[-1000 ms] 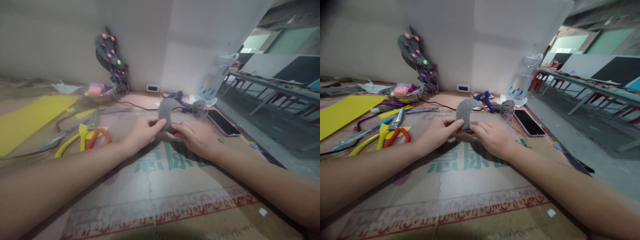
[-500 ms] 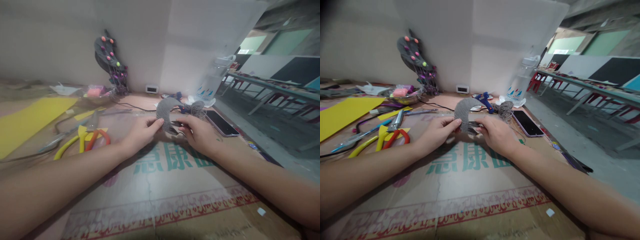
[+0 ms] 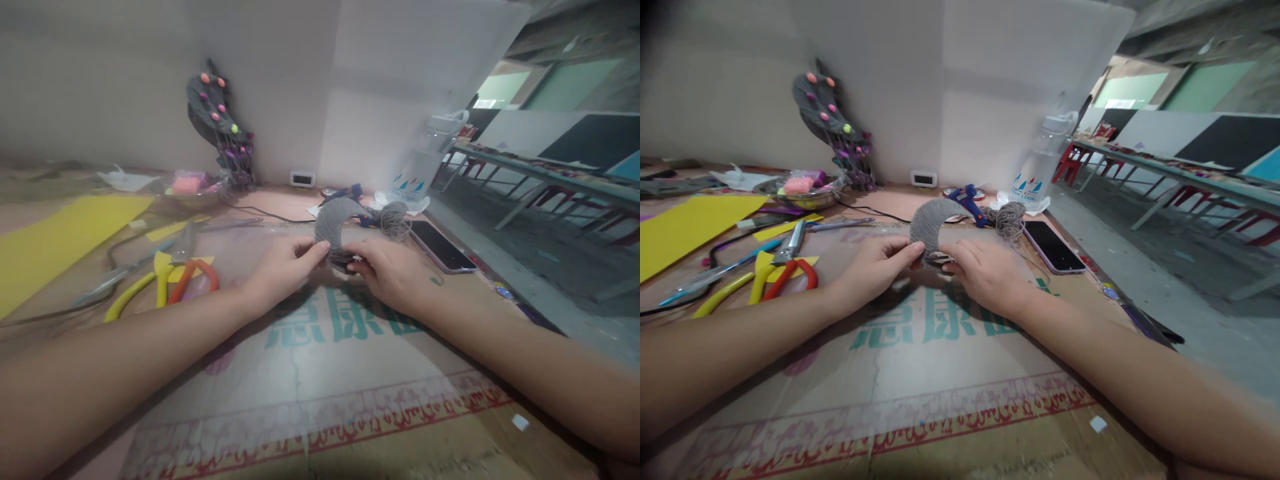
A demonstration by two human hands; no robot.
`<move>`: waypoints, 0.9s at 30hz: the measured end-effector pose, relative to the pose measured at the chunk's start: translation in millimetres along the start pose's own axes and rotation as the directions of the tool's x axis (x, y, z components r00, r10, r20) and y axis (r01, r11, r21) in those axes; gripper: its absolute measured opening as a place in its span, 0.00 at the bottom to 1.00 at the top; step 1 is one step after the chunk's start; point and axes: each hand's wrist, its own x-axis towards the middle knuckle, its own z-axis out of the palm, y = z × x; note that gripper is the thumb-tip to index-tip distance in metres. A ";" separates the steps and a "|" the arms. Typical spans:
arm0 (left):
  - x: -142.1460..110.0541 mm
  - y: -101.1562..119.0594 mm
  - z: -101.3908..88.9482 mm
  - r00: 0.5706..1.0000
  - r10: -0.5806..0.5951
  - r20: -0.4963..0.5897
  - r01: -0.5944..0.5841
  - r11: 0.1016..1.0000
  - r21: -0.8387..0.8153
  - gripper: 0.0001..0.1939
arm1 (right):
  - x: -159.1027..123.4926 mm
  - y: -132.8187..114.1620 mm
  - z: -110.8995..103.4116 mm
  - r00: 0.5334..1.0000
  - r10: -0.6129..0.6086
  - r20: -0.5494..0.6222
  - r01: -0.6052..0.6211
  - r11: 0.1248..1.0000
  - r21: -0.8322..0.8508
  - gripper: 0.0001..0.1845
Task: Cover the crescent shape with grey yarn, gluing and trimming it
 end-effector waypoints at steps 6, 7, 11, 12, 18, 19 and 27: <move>0.4 -0.1 -0.4 1.000 0.011 0.002 -0.011 1.000 0.009 0.18 | -0.2 0.0 0.3 1.000 0.020 0.001 -0.020 1.000 0.002 0.13; 0.4 -0.3 -0.4 1.000 0.012 0.001 -0.012 1.000 0.016 0.18 | -0.3 0.1 0.4 1.000 0.016 0.001 -0.016 1.000 0.002 0.14; 0.5 -1.2 -0.6 1.000 0.014 0.002 -0.014 0.999 0.034 0.19 | -0.1 0.2 0.8 1.000 0.014 -0.002 -0.014 1.000 0.007 0.14; 0.5 -1.4 -0.6 1.000 0.011 0.005 -0.011 0.999 0.036 0.19 | 0.2 0.1 0.8 1.000 0.018 0.000 -0.018 1.000 0.011 0.13; 0.5 -1.7 -1.1 1.000 0.000 0.009 0.000 1.000 0.005 0.18 | 0.2 -0.2 -2.2 0.994 0.110 -0.008 -0.109 0.991 0.077 0.13; 0.7 -1.6 -1.1 1.000 -0.002 0.008 0.002 1.000 -0.008 0.18 | -0.1 0.1 -3.1 0.990 0.143 -0.003 -0.142 0.985 0.098 0.13; 0.4 0.6 -0.8 1.000 0.000 -0.003 0.000 1.000 -0.024 0.18 | -1.0 2.5 -2.9 0.985 0.172 -0.006 -0.170 0.980 0.102 0.12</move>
